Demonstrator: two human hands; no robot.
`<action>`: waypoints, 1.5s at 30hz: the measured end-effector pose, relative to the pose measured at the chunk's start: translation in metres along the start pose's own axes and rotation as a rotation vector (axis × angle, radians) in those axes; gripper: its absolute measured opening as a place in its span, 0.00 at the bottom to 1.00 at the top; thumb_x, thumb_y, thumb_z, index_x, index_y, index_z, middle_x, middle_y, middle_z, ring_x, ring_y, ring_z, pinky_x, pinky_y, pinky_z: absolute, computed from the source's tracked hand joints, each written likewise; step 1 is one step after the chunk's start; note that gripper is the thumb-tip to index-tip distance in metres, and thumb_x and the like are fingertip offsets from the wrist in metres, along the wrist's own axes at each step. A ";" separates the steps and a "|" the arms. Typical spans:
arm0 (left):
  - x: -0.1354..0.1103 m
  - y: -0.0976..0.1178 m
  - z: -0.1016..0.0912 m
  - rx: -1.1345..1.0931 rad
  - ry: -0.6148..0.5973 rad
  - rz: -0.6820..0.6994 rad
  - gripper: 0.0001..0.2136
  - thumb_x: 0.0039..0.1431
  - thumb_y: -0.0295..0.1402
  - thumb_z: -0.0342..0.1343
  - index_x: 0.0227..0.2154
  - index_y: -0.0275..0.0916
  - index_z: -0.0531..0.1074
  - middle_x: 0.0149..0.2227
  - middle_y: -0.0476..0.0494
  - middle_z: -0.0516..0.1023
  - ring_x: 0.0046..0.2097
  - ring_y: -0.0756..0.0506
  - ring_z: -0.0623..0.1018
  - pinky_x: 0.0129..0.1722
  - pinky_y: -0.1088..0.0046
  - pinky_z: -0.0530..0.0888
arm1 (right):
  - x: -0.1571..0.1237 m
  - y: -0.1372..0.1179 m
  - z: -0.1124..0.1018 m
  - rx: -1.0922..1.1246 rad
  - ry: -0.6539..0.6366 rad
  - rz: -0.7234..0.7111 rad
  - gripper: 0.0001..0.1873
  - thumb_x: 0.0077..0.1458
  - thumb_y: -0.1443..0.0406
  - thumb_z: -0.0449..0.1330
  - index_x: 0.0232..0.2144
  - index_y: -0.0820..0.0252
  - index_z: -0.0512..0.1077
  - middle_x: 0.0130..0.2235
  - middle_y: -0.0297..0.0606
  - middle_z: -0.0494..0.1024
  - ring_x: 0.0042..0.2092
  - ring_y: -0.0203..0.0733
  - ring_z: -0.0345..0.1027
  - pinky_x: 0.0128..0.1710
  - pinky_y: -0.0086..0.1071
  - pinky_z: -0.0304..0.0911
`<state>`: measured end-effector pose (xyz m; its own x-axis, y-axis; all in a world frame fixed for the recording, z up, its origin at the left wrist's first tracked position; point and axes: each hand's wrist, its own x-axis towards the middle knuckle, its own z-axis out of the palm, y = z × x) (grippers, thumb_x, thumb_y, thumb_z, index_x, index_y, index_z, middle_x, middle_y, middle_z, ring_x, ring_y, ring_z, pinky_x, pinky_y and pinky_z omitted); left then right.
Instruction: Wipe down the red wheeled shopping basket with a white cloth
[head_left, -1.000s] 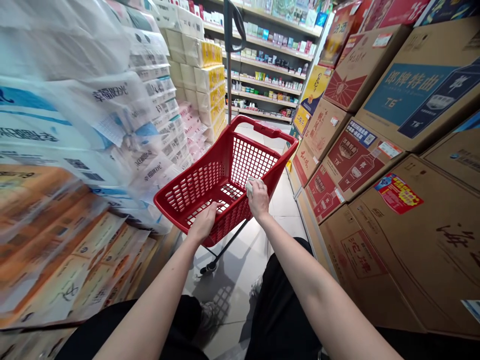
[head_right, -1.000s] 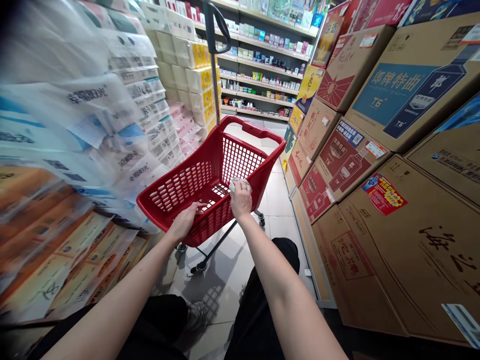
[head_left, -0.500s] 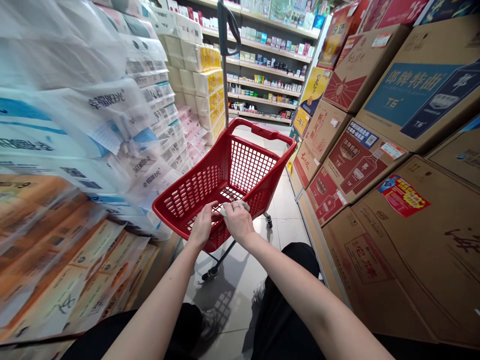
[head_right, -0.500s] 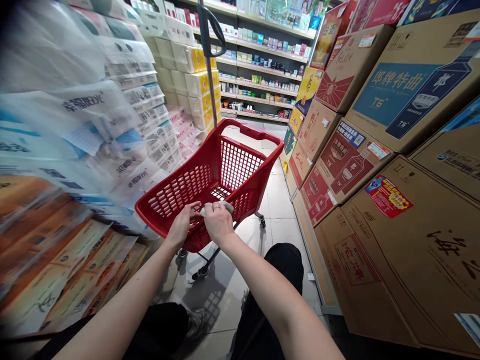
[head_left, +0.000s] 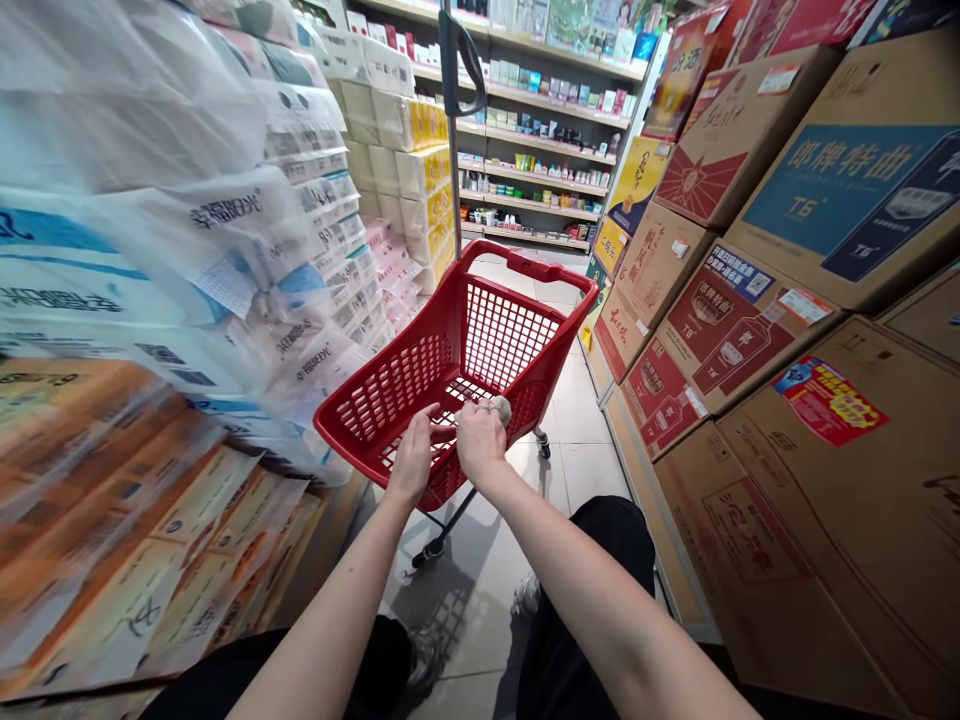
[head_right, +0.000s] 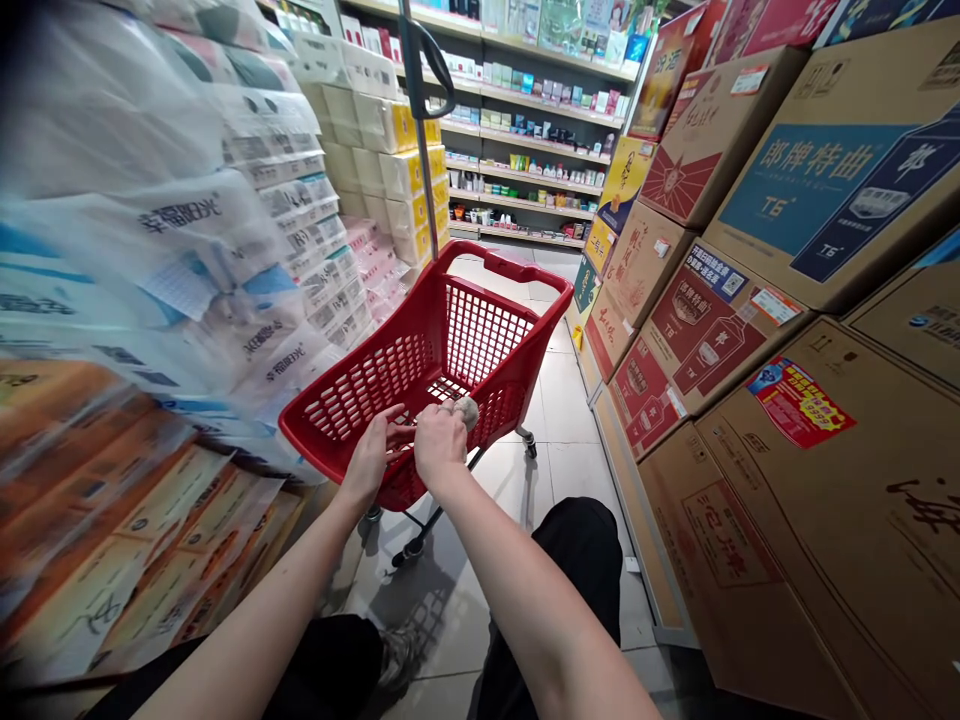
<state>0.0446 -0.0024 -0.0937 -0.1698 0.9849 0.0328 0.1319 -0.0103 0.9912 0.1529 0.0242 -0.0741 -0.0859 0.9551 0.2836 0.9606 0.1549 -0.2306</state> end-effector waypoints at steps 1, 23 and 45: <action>-0.001 0.001 0.000 0.012 0.001 0.008 0.30 0.60 0.55 0.34 0.56 0.40 0.62 0.42 0.38 0.78 0.42 0.42 0.78 0.38 0.62 0.74 | -0.001 0.001 0.001 0.005 0.000 -0.012 0.14 0.60 0.72 0.45 0.40 0.69 0.70 0.43 0.55 0.71 0.42 0.46 0.66 0.36 0.35 0.63; -0.005 -0.006 -0.037 1.439 -0.269 0.370 0.31 0.63 0.43 0.30 0.25 0.35 0.77 0.29 0.31 0.79 0.35 0.36 0.78 0.39 0.60 0.67 | 0.010 0.108 -0.026 0.057 -0.071 -0.218 0.10 0.58 0.65 0.53 0.40 0.64 0.69 0.43 0.46 0.69 0.45 0.44 0.60 0.47 0.36 0.58; -0.030 0.010 0.010 1.449 -0.152 0.326 0.34 0.64 0.41 0.25 0.28 0.32 0.77 0.29 0.30 0.79 0.33 0.36 0.78 0.31 0.64 0.66 | -0.052 0.075 -0.028 0.170 -0.090 -0.038 0.10 0.57 0.69 0.50 0.37 0.63 0.70 0.44 0.48 0.70 0.45 0.47 0.62 0.43 0.38 0.62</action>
<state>0.0607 -0.0309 -0.0855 0.1458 0.9822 0.1187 0.9889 -0.1414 -0.0448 0.2366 -0.0211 -0.0796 -0.1518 0.9653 0.2123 0.8985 0.2243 -0.3773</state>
